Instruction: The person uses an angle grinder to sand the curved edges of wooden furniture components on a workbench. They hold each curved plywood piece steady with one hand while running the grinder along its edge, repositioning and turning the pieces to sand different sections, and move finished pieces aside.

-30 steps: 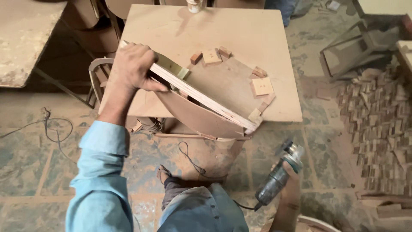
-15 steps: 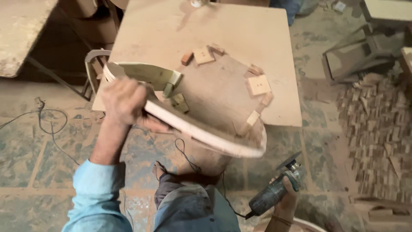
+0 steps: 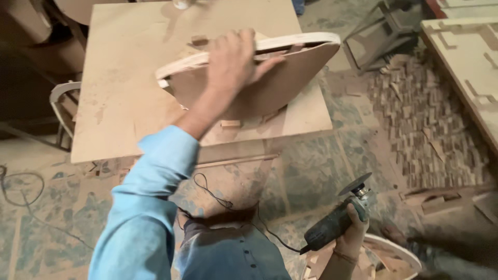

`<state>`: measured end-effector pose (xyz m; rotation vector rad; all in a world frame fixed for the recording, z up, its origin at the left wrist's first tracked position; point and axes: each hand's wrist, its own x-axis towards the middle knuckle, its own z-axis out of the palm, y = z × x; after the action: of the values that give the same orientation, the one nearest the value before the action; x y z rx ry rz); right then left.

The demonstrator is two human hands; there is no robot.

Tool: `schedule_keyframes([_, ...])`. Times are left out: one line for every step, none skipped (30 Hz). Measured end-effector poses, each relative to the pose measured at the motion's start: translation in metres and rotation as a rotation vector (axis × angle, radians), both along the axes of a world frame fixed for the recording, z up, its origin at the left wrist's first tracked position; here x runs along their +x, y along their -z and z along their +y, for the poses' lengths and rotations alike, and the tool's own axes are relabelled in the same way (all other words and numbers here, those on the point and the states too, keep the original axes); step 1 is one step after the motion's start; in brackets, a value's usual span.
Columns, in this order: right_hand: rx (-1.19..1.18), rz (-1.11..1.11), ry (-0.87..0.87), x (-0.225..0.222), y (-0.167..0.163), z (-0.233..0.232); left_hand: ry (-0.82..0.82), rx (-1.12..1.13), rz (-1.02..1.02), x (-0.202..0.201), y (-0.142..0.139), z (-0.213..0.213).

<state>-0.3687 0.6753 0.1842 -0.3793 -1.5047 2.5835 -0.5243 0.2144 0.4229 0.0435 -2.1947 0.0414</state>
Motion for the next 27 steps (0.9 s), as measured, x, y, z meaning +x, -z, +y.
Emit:
schedule_keyframes([-0.025, -0.004, 0.004, 0.006, -0.001, 0.002, 0.033, 0.001, 0.061, -0.007, 0.004, 0.022])
schedule_keyframes([-0.05, -0.01, 0.016, 0.013, -0.002, 0.005, 0.068, 0.024, -0.047, -0.011, 0.002, 0.032])
schedule_keyframes([-0.047, -0.01, 0.035, 0.02, -0.003, 0.008, 0.1, 0.046, -0.156, -0.007, 0.0, 0.033])
schedule_keyframes([-0.04, -0.009, 0.044, 0.024, -0.003, 0.011, 0.124, 0.07, -0.264, -0.001, -0.003, 0.026])
schedule_keyframes([-0.031, -0.007, 0.044, 0.028, -0.004, 0.012, 0.168, 0.081, -0.317, 0.008, -0.008, 0.007])
schedule_keyframes([-0.017, 0.011, 0.058, 0.033, -0.004, 0.012, 0.208, 0.09, -0.37, 0.022, -0.013, -0.023])
schedule_keyframes([-0.005, 0.026, 0.073, 0.038, -0.004, 0.011, 0.269, 0.063, -0.323, 0.036, -0.013, -0.055])
schedule_keyframes([0.003, 0.036, 0.083, 0.044, -0.003, 0.008, 0.325, 0.034, -0.283, 0.051, -0.01, -0.09])
schedule_keyframes([-0.037, 0.04, 0.073, 0.049, -0.001, 0.005, 0.443, 0.218, -0.348, 0.061, -0.001, -0.122])
schedule_keyframes([-0.09, 0.039, 0.075, 0.054, 0.0, 0.001, 0.564, 0.392, -0.423, 0.065, 0.011, -0.146])
schedule_keyframes([-0.137, 0.034, 0.092, 0.057, 0.0, -0.002, 0.656, 0.574, -0.476, 0.063, 0.03, -0.16])
schedule_keyframes([-0.17, 0.021, 0.078, 0.056, -0.001, -0.003, 0.741, 0.771, -0.519, 0.061, 0.052, -0.167])
schedule_keyframes([-0.19, 0.018, 0.047, 0.053, -0.002, -0.004, 0.693, 0.914, -0.506, 0.058, 0.073, -0.169])
schedule_keyframes([-0.204, 0.016, 0.011, 0.048, -0.003, -0.005, 0.64, 1.064, -0.484, 0.057, 0.087, -0.171])
schedule_keyframes([-0.173, 0.011, 0.013, 0.041, -0.006, -0.006, 0.618, 1.025, -0.473, 0.056, 0.097, -0.168])
schedule_keyframes([-0.145, 0.004, 0.013, 0.035, -0.006, -0.011, 0.591, 0.986, -0.463, 0.058, 0.103, -0.16])
schedule_keyframes([-0.115, 0.001, 0.007, 0.029, -0.007, -0.015, 0.563, 0.948, -0.445, 0.064, 0.104, -0.151])
schedule_keyframes([-0.133, -0.007, -0.025, 0.024, -0.008, -0.02, 0.522, 0.883, -0.406, 0.073, 0.1, -0.137])
schedule_keyframes([-0.153, -0.015, -0.056, 0.018, -0.009, -0.027, 0.48, 0.815, -0.367, 0.084, 0.092, -0.123])
schedule_keyframes([-0.173, -0.026, -0.082, 0.017, -0.009, -0.032, 0.441, 0.747, -0.335, 0.099, 0.085, -0.104])
schedule_keyframes([-0.164, -0.022, -0.07, 0.017, -0.008, -0.038, 0.344, 0.779, -0.372, 0.112, 0.077, -0.083])
schedule_keyframes([-0.156, -0.02, -0.055, 0.019, -0.007, -0.042, 0.247, 0.809, -0.412, 0.126, 0.071, -0.061])
schedule_keyframes([-0.149, -0.019, -0.039, 0.021, -0.005, -0.045, 0.172, 0.898, -0.427, 0.136, 0.067, -0.039])
schedule_keyframes([-0.151, -0.022, -0.039, 0.023, -0.003, -0.047, 0.099, 0.979, -0.445, 0.139, 0.064, -0.019])
schedule_keyframes([-0.154, -0.019, -0.028, 0.025, 0.0, -0.047, 0.026, 0.881, -0.378, 0.137, 0.064, 0.0])
schedule_keyframes([-0.156, -0.01, -0.017, 0.025, 0.003, -0.046, -0.041, 0.782, -0.303, 0.129, 0.065, 0.017])
schedule_keyframes([-0.17, -0.021, -0.004, 0.022, 0.007, -0.045, -0.111, 0.683, -0.221, 0.118, 0.065, 0.03])
